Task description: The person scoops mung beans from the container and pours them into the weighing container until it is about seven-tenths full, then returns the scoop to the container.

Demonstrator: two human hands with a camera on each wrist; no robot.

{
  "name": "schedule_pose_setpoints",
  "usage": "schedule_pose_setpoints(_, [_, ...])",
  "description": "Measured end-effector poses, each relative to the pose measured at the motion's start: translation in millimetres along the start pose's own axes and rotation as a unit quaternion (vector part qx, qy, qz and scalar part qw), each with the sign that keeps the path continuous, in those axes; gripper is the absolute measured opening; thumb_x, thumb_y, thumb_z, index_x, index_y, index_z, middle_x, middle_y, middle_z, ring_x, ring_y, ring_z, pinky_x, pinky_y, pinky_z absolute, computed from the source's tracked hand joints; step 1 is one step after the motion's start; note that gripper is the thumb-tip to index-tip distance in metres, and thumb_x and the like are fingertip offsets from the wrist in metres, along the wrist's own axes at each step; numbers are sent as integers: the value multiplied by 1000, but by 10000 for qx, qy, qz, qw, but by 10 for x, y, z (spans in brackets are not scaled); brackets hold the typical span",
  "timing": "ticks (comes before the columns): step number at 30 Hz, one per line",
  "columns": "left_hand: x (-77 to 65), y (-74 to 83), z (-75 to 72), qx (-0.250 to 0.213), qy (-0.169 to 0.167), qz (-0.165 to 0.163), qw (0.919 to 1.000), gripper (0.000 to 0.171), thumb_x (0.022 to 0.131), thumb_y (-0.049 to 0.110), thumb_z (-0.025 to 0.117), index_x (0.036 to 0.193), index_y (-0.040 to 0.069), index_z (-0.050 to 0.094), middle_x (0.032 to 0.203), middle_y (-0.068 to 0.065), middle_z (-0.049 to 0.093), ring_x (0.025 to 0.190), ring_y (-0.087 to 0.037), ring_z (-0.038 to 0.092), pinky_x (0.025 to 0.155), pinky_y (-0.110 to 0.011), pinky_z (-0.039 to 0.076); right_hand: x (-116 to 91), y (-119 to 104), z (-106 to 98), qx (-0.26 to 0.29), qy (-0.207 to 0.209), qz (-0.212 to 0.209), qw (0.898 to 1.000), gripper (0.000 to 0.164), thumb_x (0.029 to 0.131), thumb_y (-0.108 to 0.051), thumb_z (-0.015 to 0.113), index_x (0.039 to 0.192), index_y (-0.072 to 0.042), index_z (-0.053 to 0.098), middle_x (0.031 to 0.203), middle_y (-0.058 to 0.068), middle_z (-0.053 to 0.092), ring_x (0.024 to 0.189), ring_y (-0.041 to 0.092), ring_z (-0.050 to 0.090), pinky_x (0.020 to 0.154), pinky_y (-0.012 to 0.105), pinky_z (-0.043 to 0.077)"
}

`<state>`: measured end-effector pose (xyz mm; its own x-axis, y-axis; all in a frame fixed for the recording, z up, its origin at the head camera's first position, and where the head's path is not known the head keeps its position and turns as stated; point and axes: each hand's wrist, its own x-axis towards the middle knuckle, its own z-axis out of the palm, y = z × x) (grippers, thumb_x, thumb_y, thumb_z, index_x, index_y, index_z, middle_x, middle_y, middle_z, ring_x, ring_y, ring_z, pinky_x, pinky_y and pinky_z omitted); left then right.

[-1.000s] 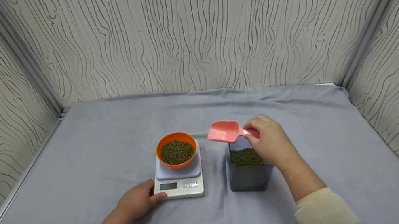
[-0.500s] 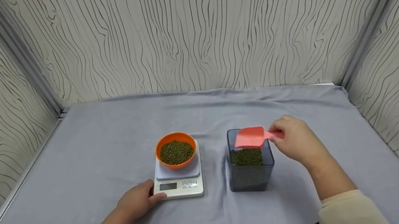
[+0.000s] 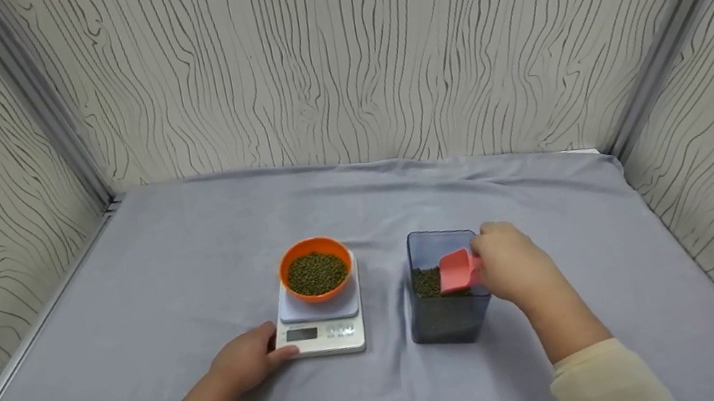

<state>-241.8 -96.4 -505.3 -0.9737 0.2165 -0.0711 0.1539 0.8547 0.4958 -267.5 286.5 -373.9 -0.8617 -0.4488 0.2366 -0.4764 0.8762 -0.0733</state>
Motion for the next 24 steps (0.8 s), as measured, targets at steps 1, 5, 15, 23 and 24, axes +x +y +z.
schedule_pose_setpoints(1, [-2,3,-5,4,3,-17,10000,53,79,60,55,99,11,56,92,-8,62,88,-27,59,79,-43,45,11,-16,2,-110,-24,-78,9999,11,70,4,66,66,-4,60,63,1,45,59,20,46,57,38,42])
schedule_pose_setpoints(5, [-3,4,-2,-13,19,-33,10000,47,79,57,58,95,12,55,85,-5,60,80,-23,57,74,-42,45,43,-76,20,-539,-98,-411,9977,14,66,9,63,63,-4,59,63,3,42,59,22,44,56,37,39])
schedule_pose_setpoints(15, [5,0,15,-84,-37,-18,10000,46,79,54,60,95,11,55,83,-4,59,77,-22,55,73,-42,44,92,-212,125,-1065,-614,-347,9918,17,65,15,60,64,-2,59,66,7,45,64,26,47,58,40,43])
schedule_pose_setpoints(23, [31,-26,44,-69,-21,-8,10000,45,79,55,59,94,12,55,80,-3,57,74,-21,54,72,-41,44,119,-230,179,-1019,-904,-199,9905,14,66,14,60,68,0,60,66,8,47,63,28,49,59,43,45])
schedule_pose_setpoints(24, [32,-20,43,-63,-31,-10,10000,45,79,54,59,94,12,55,80,-3,57,75,-21,54,72,-42,44,117,-228,184,-996,-894,-220,9908,14,65,13,60,68,0,60,66,9,47,63,28,49,59,43,45])
